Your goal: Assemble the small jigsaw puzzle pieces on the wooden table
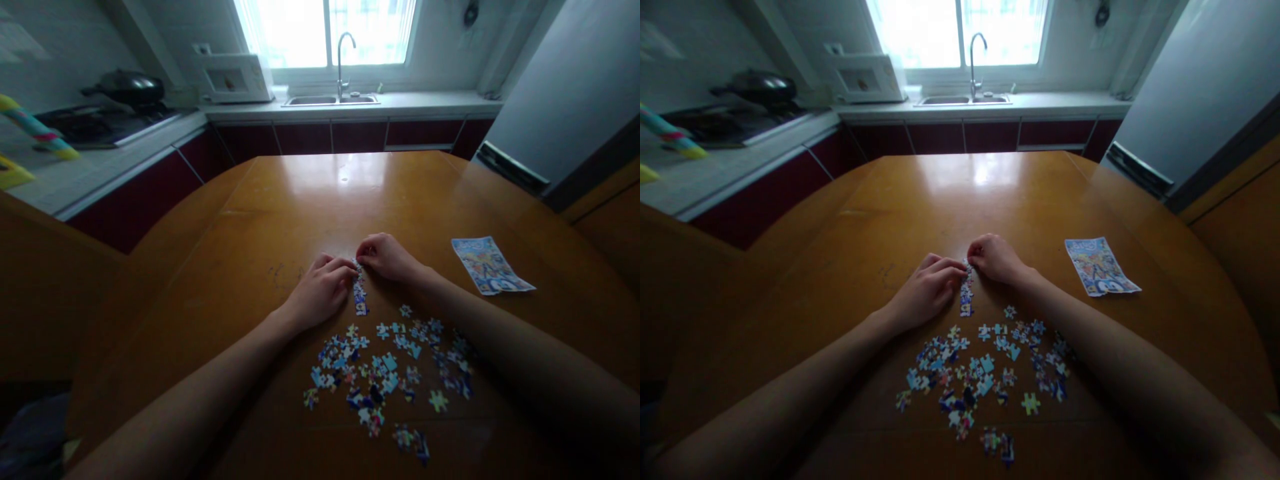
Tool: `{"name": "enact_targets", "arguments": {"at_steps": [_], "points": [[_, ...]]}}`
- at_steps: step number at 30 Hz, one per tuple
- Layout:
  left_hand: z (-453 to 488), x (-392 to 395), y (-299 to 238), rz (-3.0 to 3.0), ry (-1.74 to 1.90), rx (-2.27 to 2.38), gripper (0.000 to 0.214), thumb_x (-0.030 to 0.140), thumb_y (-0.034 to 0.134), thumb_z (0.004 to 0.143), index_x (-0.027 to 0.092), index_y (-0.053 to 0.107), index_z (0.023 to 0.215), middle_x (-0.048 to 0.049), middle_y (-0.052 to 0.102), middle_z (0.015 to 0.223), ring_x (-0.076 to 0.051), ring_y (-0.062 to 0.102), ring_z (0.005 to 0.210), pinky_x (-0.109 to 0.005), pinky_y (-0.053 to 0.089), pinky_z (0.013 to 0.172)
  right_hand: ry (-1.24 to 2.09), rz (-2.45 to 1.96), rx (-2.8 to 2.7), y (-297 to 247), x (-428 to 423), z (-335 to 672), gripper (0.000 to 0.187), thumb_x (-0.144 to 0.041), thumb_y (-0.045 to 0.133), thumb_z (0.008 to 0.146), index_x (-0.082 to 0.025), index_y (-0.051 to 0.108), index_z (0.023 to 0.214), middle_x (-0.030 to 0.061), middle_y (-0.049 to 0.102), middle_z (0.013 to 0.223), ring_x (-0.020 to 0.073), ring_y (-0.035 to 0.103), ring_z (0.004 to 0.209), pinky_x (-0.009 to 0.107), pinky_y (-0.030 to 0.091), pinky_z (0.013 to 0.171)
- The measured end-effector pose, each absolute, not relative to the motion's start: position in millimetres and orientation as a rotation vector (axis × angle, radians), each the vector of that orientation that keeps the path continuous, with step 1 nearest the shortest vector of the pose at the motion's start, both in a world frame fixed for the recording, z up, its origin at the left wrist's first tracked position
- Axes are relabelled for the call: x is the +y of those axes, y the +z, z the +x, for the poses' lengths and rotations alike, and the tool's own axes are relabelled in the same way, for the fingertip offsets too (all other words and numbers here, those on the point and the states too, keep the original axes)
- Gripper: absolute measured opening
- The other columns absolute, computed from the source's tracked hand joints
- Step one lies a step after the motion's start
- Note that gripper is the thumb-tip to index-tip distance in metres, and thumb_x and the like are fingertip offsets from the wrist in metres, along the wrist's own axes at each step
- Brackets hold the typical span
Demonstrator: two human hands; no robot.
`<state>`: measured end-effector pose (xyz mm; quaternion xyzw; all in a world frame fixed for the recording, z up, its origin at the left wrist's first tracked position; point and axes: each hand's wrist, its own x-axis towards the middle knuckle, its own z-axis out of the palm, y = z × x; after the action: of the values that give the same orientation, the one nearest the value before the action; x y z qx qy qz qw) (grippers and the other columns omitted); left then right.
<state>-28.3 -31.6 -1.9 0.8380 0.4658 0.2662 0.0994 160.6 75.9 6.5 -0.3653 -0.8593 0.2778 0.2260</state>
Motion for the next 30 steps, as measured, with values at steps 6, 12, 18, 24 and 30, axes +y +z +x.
{"name": "enact_targets", "arguments": {"at_steps": [6, 12, 18, 24, 30], "points": [[-28.4, -32.3, -1.9, 2.472, 0.778, 1.391, 0.034, 0.007, 0.053, 0.088, 0.025, 0.066, 0.113, -0.0027, 0.066, 0.123, -0.023, 0.050, 0.108, -0.045, 0.046, 0.102, 0.752, -0.978, -2.381, 6.9, 75.3, 161.0, 0.011, -0.010, 0.067, 0.077, -0.015, 0.076, 0.075, 0.0041, 0.070, 0.069, 0.0131, 0.059, 0.063, 0.025, 0.042, 0.061], [-27.8, -32.3, -0.6, 2.481, 0.774, 1.398, 0.030, 0.010, 0.054, 0.090, 0.025, 0.066, 0.113, -0.0023, 0.063, 0.129, -0.024, 0.050, 0.108, -0.046, 0.046, 0.101, 0.743, -0.984, -2.414, 8.1, 76.0, 161.1, 0.013, -0.010, 0.066, 0.078, -0.016, 0.076, 0.075, 0.0034, 0.069, 0.069, 0.0125, 0.057, 0.062, 0.024, 0.041, 0.059], [-27.1, -32.9, 0.7, 2.471, 0.770, 1.400, 0.029, 0.010, 0.055, 0.089, 0.024, 0.067, 0.112, -0.0024, 0.065, 0.128, -0.024, 0.049, 0.108, -0.044, 0.047, 0.099, 0.831, -0.983, -2.342, 5.4, 78.1, 162.7, 0.010, -0.016, 0.066, 0.080, -0.015, 0.076, 0.079, 0.0032, 0.068, 0.067, 0.0117, 0.055, 0.060, 0.025, 0.040, 0.057], [-27.6, -33.0, -1.7, 2.469, 0.769, 1.414, 0.030, 0.009, 0.055, 0.089, 0.024, 0.066, 0.112, -0.0021, 0.064, 0.129, -0.024, 0.049, 0.110, -0.046, 0.046, 0.102, 0.794, -0.903, -2.418, 5.8, 77.5, 163.7, 0.008, -0.016, 0.068, 0.079, -0.016, 0.076, 0.077, 0.0037, 0.068, 0.073, 0.0118, 0.055, 0.063, 0.025, 0.042, 0.059], [-26.4, -34.5, -0.6, 2.458, 0.754, 1.444, 0.030, 0.011, 0.054, 0.091, 0.026, 0.063, 0.117, -0.0038, 0.059, 0.128, -0.025, 0.046, 0.113, -0.046, 0.046, 0.104, 0.749, -0.907, -2.446, 9.8, 74.5, 164.4, 0.010, -0.014, 0.066, 0.080, -0.017, 0.076, 0.078, 0.0040, 0.067, 0.074, 0.0126, 0.057, 0.064, 0.026, 0.043, 0.061]]}}
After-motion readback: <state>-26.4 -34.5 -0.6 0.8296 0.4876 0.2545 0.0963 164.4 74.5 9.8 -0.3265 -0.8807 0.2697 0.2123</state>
